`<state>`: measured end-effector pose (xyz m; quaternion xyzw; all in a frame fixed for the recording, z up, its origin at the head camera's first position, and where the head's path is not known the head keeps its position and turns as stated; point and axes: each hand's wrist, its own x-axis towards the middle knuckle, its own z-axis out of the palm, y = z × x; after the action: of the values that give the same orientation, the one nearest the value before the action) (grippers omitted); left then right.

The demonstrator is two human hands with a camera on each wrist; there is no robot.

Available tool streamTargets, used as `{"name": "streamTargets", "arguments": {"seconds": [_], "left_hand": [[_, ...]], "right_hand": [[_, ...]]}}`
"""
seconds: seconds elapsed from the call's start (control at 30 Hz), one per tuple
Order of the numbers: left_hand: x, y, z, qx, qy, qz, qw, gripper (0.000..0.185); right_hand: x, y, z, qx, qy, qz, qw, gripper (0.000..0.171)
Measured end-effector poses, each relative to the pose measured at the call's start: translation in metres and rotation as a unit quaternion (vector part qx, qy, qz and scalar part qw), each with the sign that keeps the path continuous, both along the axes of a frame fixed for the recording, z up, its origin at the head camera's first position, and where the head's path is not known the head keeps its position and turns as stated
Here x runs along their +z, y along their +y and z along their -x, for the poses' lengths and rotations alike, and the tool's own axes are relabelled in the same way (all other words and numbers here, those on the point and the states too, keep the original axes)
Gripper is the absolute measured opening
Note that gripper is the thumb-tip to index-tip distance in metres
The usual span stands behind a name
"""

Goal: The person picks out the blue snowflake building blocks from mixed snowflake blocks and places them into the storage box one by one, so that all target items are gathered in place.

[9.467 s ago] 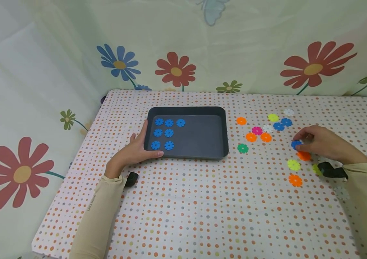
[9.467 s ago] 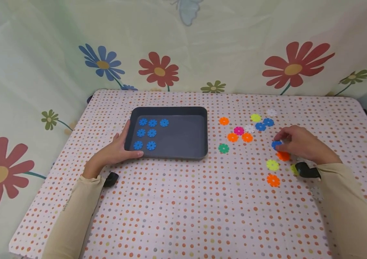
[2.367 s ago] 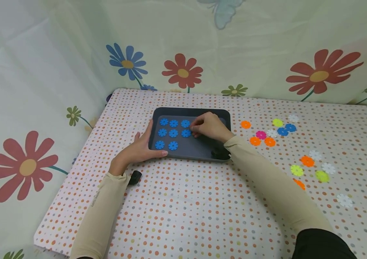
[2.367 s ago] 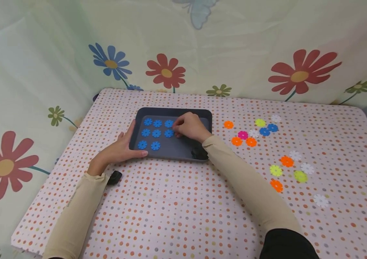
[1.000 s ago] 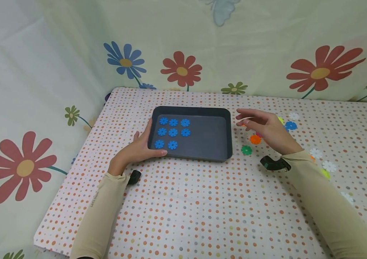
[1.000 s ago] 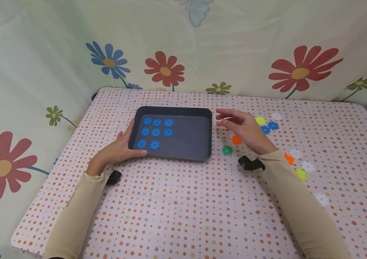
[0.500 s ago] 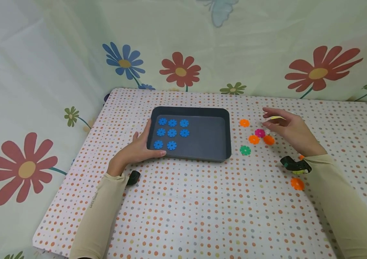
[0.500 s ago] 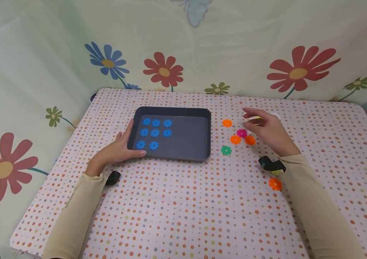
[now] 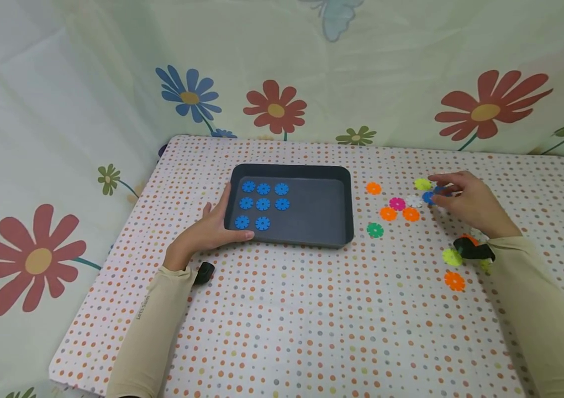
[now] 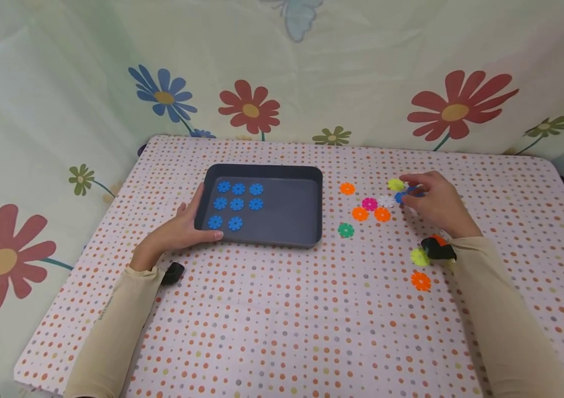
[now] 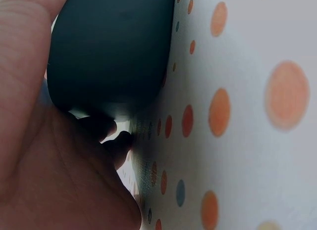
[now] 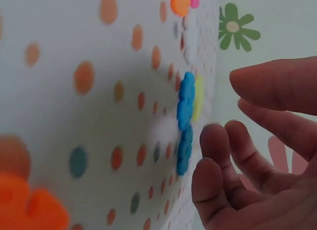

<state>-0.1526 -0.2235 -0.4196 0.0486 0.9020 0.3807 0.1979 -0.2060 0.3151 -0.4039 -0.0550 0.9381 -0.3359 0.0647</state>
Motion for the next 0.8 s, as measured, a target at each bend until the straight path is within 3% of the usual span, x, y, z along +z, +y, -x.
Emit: {"name": "streamTargets", "arguments": {"seconds": [0.1, 0.4, 0.8], "left_hand": [[-0.002, -0.001, -0.001, 0.002, -0.001, 0.001, 1.0, 0.136], [-0.002, -0.002, -0.002, 0.002, 0.0, -0.001, 1.0, 0.135], [0.0, -0.001, 0.001, 0.0, 0.001, -0.005, 1.0, 0.136]], "right_hand": [[-0.003, 0.004, 0.003, -0.003, -0.01, -0.037, 0.999, 0.047], [-0.012, 0.008, 0.011, 0.013, -0.007, -0.076, 0.997, 0.042], [-0.013, 0.005, 0.004, 0.003, 0.017, -0.056, 0.998, 0.041]]}}
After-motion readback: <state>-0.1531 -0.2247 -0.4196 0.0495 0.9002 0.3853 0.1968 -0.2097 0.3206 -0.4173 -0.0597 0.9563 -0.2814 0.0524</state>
